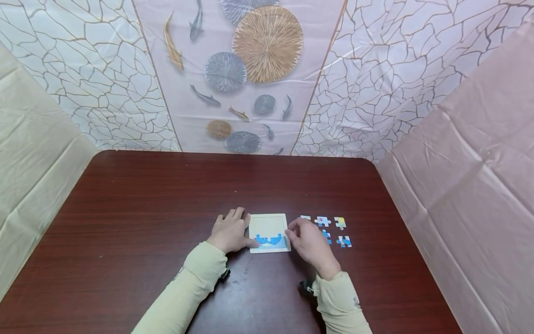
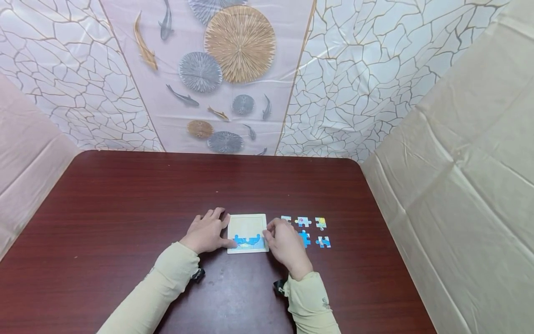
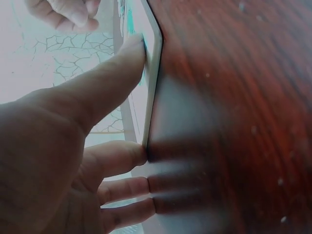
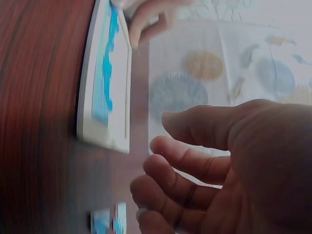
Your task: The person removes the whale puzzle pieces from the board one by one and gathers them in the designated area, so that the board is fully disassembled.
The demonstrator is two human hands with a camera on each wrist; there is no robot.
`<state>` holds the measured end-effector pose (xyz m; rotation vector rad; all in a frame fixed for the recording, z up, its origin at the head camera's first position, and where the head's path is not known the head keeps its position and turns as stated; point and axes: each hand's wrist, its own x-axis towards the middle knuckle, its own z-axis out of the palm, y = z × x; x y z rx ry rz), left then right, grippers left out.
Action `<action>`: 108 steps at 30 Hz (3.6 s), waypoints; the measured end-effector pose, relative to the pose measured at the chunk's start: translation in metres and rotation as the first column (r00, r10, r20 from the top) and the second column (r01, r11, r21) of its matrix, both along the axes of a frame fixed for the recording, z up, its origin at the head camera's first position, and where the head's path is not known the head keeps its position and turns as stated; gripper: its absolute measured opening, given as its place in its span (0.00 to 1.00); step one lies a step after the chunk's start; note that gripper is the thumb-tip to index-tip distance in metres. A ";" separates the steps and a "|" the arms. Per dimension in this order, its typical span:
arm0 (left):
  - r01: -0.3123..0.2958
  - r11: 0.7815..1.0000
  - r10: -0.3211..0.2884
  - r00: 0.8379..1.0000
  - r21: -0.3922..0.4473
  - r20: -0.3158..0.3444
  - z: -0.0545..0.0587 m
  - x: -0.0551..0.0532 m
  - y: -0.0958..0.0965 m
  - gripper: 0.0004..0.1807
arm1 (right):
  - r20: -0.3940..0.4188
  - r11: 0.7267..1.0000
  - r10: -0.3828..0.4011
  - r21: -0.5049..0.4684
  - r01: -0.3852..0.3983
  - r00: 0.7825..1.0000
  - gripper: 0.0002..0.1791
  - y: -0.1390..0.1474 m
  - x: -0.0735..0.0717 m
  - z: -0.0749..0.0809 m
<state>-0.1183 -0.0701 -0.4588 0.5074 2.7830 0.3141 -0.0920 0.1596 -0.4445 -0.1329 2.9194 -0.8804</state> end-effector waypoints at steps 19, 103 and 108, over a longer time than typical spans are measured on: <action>0.010 1.000 -0.010 0.999 -0.002 -0.043 -0.001 0.001 -0.001 0.58 | 0.063 0.959 0.280 0.036 -0.282 0.958 0.13 -0.047 0.001 -0.010; 0.034 0.999 -0.032 0.998 0.027 -0.053 -0.007 0.002 0.000 0.62 | 0.066 0.931 0.315 0.175 -0.321 0.947 0.15 -0.063 -0.003 -0.012; 0.029 0.999 -0.028 0.999 0.018 -0.041 -0.006 0.002 0.001 0.62 | 0.089 0.919 0.318 0.215 -0.330 0.944 0.18 -0.066 -0.005 -0.009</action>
